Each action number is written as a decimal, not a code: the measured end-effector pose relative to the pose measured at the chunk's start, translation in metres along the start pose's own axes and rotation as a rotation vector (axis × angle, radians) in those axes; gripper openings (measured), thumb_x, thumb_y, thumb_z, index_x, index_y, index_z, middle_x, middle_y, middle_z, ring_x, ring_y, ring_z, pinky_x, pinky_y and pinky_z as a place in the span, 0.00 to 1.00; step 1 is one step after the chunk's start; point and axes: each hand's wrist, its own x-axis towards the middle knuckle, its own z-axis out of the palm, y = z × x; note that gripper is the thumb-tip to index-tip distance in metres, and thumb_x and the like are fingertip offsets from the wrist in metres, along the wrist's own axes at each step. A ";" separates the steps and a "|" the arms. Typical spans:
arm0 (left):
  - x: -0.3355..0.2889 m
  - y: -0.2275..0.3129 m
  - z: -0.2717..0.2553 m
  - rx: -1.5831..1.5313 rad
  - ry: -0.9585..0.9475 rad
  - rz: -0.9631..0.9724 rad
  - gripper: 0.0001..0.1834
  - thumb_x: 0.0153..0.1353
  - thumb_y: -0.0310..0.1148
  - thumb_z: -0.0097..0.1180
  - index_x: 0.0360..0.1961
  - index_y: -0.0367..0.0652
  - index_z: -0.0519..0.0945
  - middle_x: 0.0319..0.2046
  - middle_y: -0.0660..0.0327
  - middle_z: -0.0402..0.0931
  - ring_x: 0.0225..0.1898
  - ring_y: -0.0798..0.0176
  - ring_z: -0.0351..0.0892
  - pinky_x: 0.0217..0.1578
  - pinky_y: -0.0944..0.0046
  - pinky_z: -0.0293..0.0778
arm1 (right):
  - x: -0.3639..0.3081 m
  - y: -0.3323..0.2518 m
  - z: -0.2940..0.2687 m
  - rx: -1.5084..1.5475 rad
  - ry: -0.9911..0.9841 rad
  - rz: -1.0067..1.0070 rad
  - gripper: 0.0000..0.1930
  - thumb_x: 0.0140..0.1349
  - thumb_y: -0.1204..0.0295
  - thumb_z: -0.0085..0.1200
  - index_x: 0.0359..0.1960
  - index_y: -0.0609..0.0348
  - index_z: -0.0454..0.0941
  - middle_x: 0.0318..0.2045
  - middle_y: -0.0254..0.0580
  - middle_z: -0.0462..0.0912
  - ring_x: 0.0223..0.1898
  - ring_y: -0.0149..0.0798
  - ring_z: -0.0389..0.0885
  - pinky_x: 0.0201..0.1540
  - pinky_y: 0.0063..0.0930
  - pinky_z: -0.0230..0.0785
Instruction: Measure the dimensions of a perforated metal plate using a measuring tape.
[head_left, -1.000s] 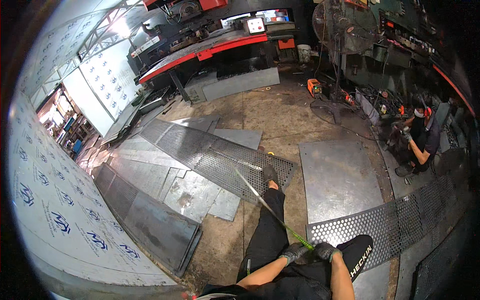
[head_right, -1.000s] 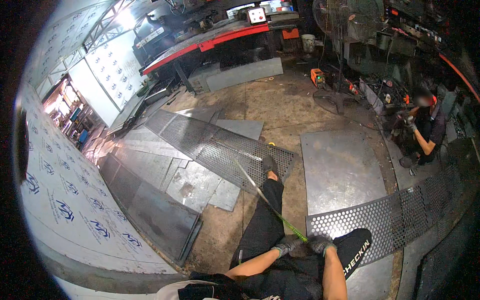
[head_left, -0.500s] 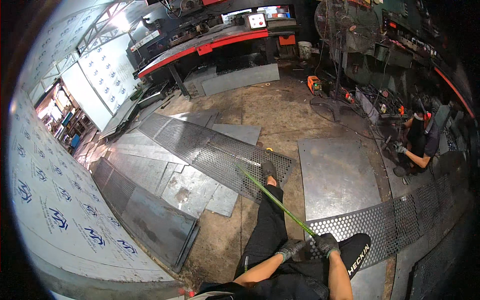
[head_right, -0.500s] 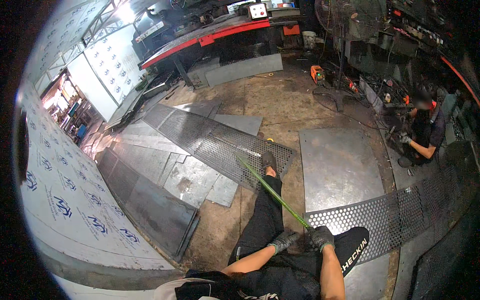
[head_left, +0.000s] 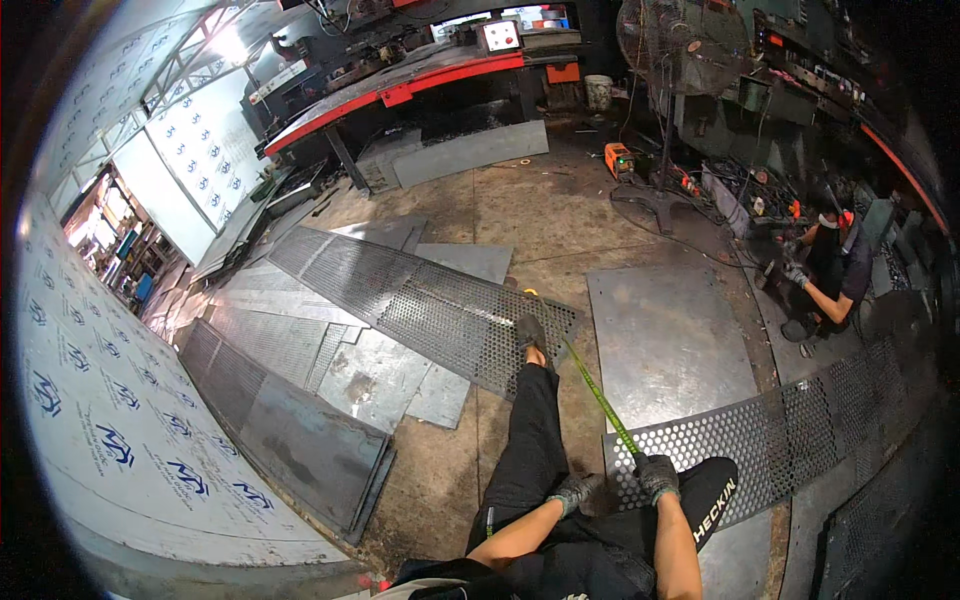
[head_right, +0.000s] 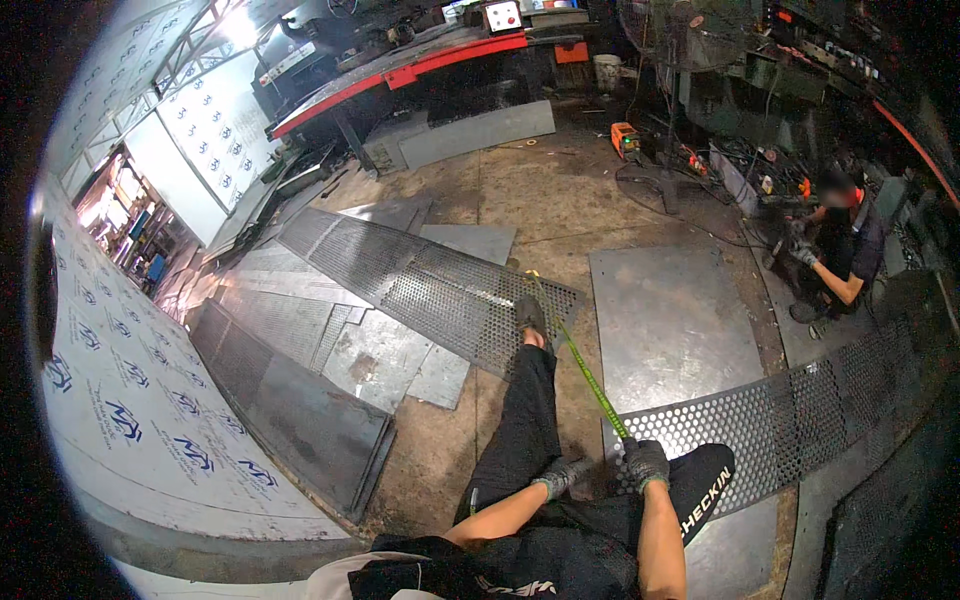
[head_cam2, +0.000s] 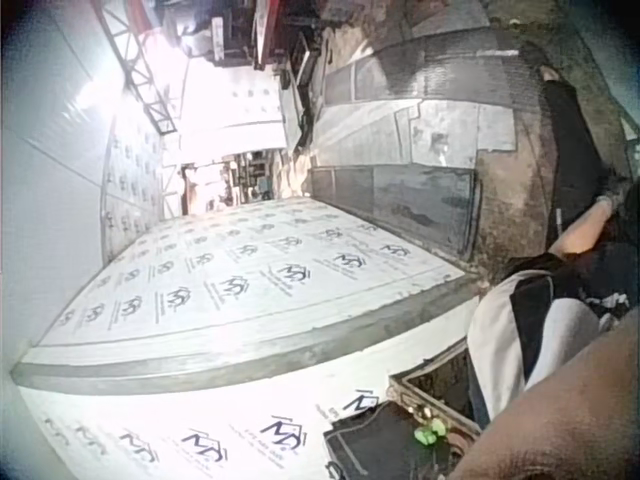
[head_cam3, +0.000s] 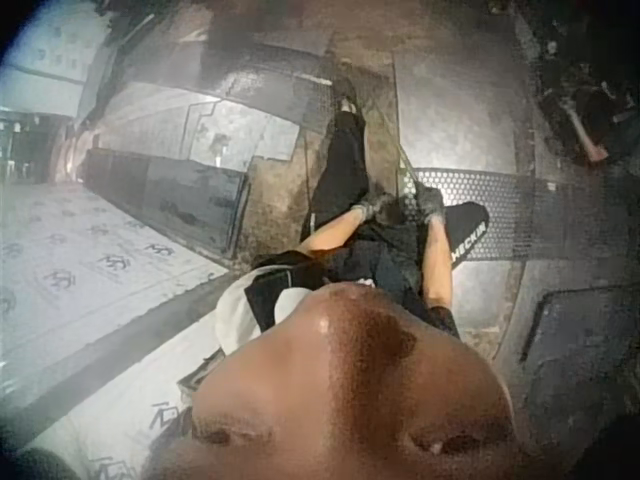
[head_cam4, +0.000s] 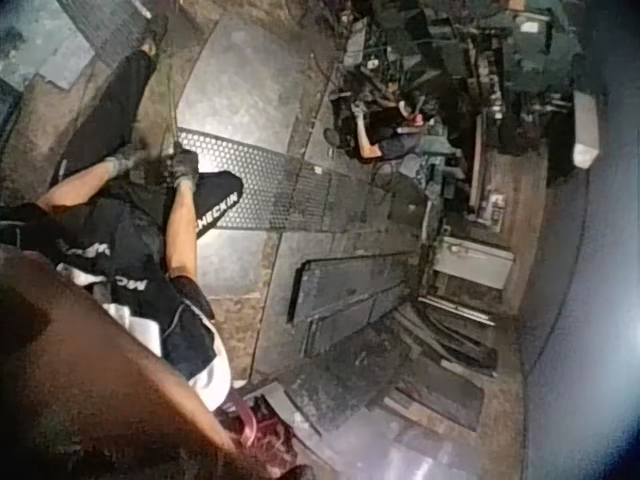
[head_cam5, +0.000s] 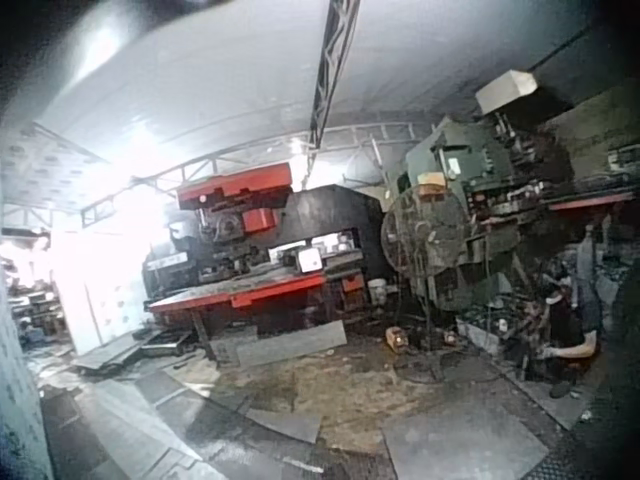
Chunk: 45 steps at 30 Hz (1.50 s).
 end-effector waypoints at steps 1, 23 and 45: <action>0.003 -0.004 -0.005 0.057 -0.008 0.022 0.34 0.59 0.59 0.44 0.56 0.43 0.73 0.58 0.49 0.68 0.59 0.49 0.67 0.58 0.59 0.62 | 0.001 0.001 0.004 -0.017 -0.011 -0.068 0.24 0.62 0.53 0.47 0.25 0.66 0.80 0.20 0.52 0.80 0.24 0.44 0.82 0.31 0.37 0.72; -0.017 0.022 0.003 0.179 0.064 -0.012 0.31 0.60 0.57 0.44 0.52 0.43 0.75 0.54 0.52 0.73 0.56 0.51 0.70 0.55 0.61 0.64 | -0.036 -0.061 -0.033 -0.176 -0.100 0.189 0.25 0.61 0.52 0.48 0.24 0.64 0.82 0.17 0.47 0.81 0.16 0.39 0.81 0.25 0.30 0.73; -0.001 -0.001 -0.008 0.025 -0.070 -0.034 0.31 0.61 0.54 0.44 0.55 0.39 0.73 0.58 0.51 0.69 0.59 0.50 0.66 0.57 0.60 0.62 | -0.023 -0.059 -0.017 -0.098 0.039 -0.033 0.25 0.58 0.51 0.54 0.20 0.65 0.78 0.17 0.51 0.79 0.18 0.43 0.79 0.27 0.36 0.70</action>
